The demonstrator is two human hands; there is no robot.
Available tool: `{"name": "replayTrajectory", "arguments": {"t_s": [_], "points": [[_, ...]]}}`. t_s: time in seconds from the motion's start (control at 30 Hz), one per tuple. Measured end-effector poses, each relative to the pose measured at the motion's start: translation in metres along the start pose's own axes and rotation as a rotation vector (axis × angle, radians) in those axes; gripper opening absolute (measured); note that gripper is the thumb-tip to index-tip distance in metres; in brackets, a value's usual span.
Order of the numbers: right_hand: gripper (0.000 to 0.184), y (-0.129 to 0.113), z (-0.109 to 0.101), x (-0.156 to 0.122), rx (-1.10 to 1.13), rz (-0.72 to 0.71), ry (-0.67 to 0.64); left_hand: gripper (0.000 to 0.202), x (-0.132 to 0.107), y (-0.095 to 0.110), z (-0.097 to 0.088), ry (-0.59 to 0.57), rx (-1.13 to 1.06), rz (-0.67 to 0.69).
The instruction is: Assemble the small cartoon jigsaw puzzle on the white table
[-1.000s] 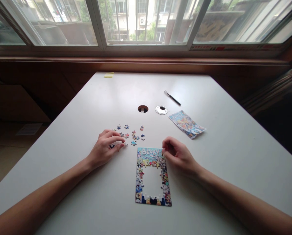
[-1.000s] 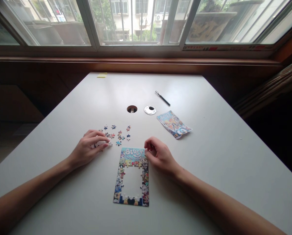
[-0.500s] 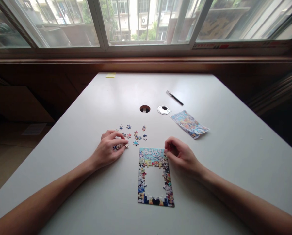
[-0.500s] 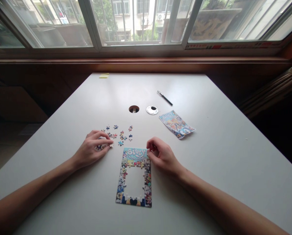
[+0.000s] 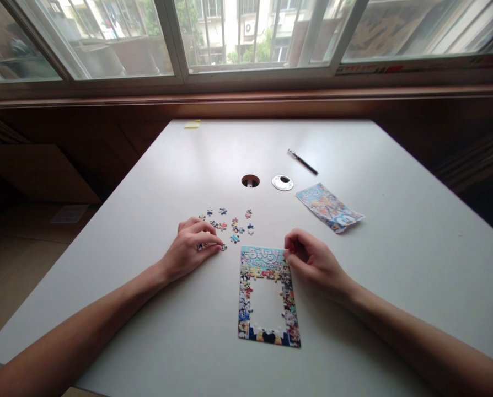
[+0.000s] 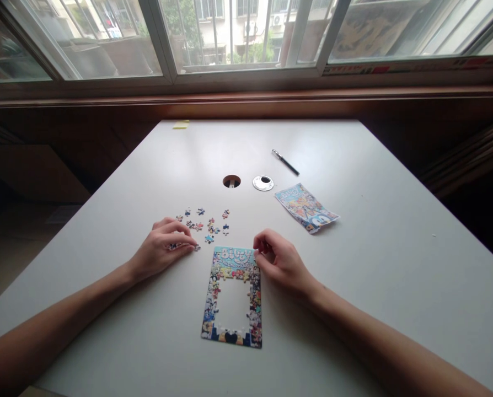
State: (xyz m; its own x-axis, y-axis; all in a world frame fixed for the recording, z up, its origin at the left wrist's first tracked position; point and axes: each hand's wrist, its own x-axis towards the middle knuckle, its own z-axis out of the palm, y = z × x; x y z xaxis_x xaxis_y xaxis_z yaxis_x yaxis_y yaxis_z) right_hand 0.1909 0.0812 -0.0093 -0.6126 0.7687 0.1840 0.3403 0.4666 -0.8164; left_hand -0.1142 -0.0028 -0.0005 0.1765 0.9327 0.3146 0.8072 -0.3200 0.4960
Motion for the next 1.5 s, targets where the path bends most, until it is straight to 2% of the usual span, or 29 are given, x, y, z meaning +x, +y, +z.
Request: {"name": "replayTrajectory", "arguments": {"t_s": [0.17, 0.53, 1.2, 1.3, 1.5], "points": [[0.011, 0.001, 0.0, -0.001, -0.007, 0.007, -0.001, 0.015, 0.0, -0.002, 0.0, 0.127, -0.105, -0.093], [0.011, 0.002, 0.0, -0.001, -0.011, 0.003, 0.001, 0.01, -0.001, 0.007, -0.001, 0.003, 0.034, -0.016], [0.011, -0.002, 0.0, 0.0, -0.002, 0.008, 0.004, 0.006, -0.001, 0.001, 0.002, -0.023, 0.08, 0.004], [0.01, -0.004, 0.001, 0.0, -0.013, 0.003, 0.012, 0.004, -0.001, 0.012, 0.003, -0.017, 0.063, 0.026], [0.013, -0.007, 0.002, 0.002, -0.035, -0.013, 0.015, 0.004, -0.008, 0.057, 0.023, -0.099, -0.024, 0.086]]}}
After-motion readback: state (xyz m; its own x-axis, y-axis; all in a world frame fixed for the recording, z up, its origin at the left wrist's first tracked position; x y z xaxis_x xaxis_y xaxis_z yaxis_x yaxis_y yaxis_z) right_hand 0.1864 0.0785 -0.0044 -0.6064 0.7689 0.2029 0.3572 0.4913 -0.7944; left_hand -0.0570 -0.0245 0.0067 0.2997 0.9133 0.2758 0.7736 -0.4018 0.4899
